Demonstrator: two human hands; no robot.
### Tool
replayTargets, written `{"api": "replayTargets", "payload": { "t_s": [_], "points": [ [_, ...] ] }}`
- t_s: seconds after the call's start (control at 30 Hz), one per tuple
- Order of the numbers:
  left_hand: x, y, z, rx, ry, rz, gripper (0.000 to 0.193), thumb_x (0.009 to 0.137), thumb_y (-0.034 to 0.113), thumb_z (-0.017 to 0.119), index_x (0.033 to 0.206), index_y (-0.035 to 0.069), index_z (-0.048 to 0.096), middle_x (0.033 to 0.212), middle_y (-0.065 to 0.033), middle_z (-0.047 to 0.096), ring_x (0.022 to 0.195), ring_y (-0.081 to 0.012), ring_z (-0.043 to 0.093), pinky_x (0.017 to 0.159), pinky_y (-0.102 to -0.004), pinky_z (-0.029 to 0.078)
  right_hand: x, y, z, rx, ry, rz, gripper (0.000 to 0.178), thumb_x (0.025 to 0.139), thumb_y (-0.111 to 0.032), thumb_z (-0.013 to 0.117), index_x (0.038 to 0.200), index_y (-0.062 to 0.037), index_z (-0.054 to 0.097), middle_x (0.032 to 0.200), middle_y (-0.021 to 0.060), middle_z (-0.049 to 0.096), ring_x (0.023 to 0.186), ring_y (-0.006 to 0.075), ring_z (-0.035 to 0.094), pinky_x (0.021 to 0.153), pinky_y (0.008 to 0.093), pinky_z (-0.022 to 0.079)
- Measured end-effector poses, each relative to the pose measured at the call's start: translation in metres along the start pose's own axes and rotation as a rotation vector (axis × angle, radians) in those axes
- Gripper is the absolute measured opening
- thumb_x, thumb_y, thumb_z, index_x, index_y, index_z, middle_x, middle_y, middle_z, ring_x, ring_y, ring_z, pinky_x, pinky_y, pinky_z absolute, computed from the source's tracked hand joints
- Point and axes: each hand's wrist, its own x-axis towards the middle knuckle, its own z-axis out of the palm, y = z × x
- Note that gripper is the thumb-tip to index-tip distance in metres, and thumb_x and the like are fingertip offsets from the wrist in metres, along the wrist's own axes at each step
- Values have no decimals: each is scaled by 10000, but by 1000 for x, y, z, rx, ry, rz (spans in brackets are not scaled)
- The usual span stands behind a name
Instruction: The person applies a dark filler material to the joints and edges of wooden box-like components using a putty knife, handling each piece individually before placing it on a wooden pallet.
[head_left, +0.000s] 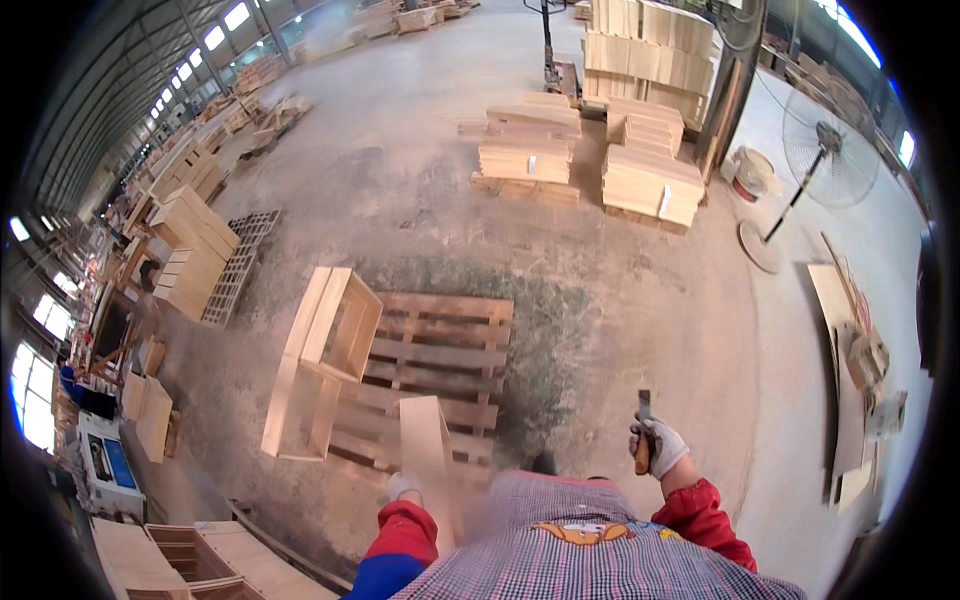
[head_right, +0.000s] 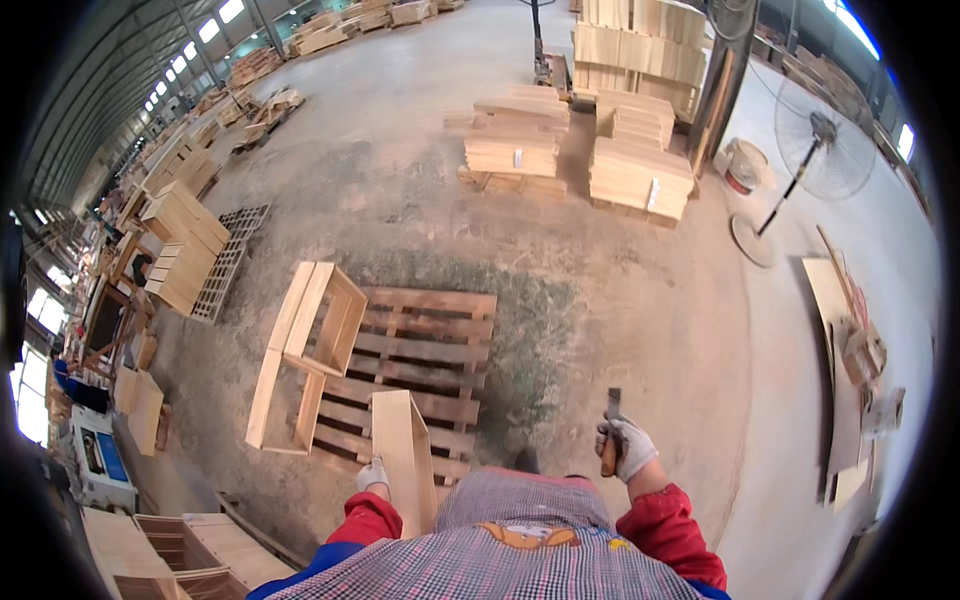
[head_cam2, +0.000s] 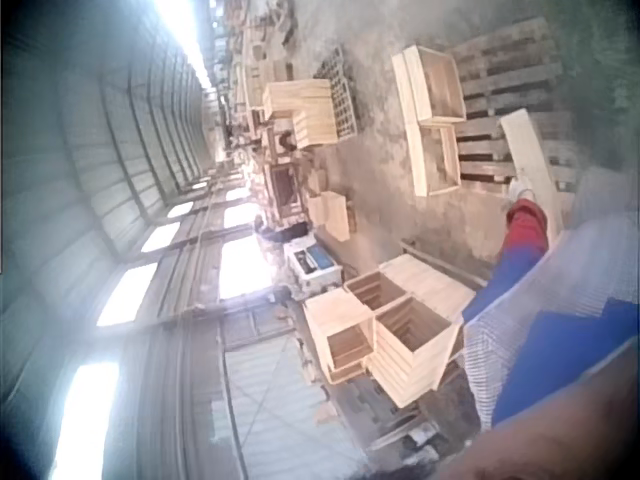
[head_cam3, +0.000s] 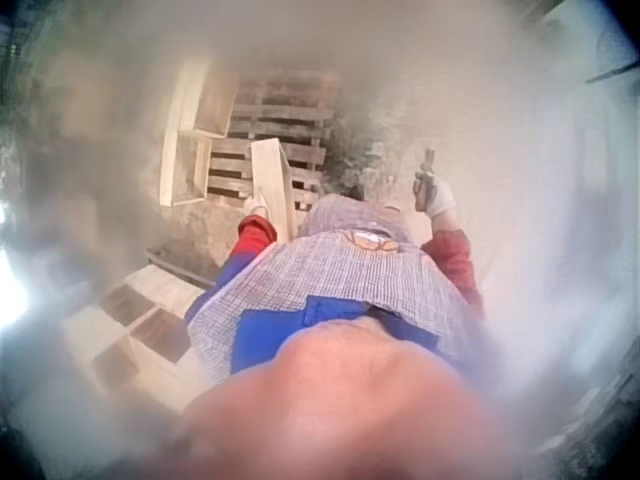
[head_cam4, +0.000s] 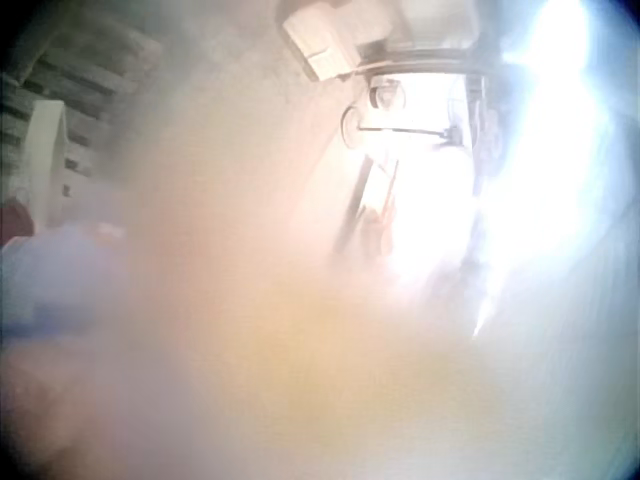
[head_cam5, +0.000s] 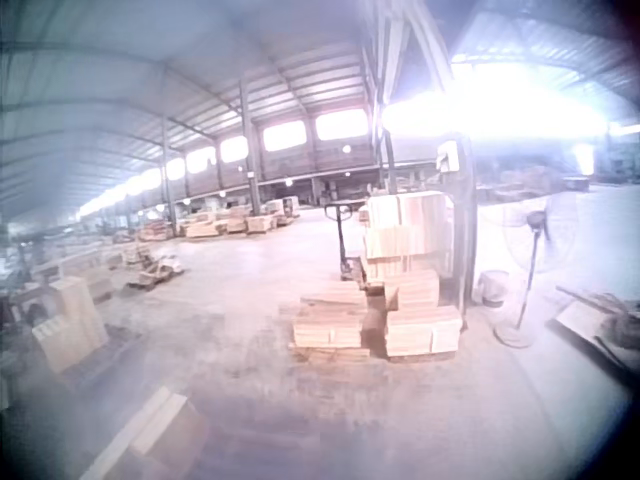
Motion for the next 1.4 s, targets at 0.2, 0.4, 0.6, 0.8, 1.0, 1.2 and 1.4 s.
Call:
{"api": "replayTargets", "payload": {
  "t_s": [0.2,0.4,0.6,0.8,1.0,1.2,1.4],
  "points": [
    [13,140,12,-59,86,-123,689,942,672,540,940,26,778,889,-222,746,883,-407,716,768,-511,528,92,-141,-5,131,166,19,112,1024,-148,547,1121,-113,592,851,64,619,665,213,602,599,341,559],
    [-11,243,45,-285,135,-116,640,993,558,542,1014,-55,726,918,-269,728,803,-429,683,718,-475,512,258,-263,63,-104,207,131,81,1028,-206,589,1024,-126,601,756,51,603,636,196,597,559,345,555],
    [-45,305,65,-555,167,-224,617,1026,517,540,910,-61,721,709,-141,669,662,-238,602,670,-424,499,409,-296,258,-445,-191,240,72,1019,-134,568,1087,-113,584,812,83,630,651,244,618,587,405,568],
    [-15,350,74,-333,368,-337,561,1013,497,558,980,-29,751,787,-201,723,701,-296,679,672,-445,515,498,-228,396,-897,-142,437,46,1002,-130,589,1029,-102,613,825,94,657,641,257,643,584,427,569],
    [36,387,54,-363,250,-480,596,1021,510,501,953,-22,761,856,-259,726,815,-428,707,723,-515,529,550,-162,440,-881,-86,510,64,996,-154,603,1014,-94,615,838,91,668,630,262,647,570,431,558],
    [109,391,47,-217,113,-510,613,1011,545,469,969,7,759,914,-267,723,885,-466,694,777,-534,533,606,-112,497,-1097,-107,543,140,1010,-201,598,1039,-64,602,833,111,671,601,243,622,522,429,532],
    [211,368,81,-147,-7,-560,617,992,594,450,1045,73,775,991,-231,743,969,-444,704,883,-538,529,691,-25,566,-1426,-234,639,136,1000,-174,592,1036,-47,625,829,129,677,608,244,647,521,417,551]
  ]
}}
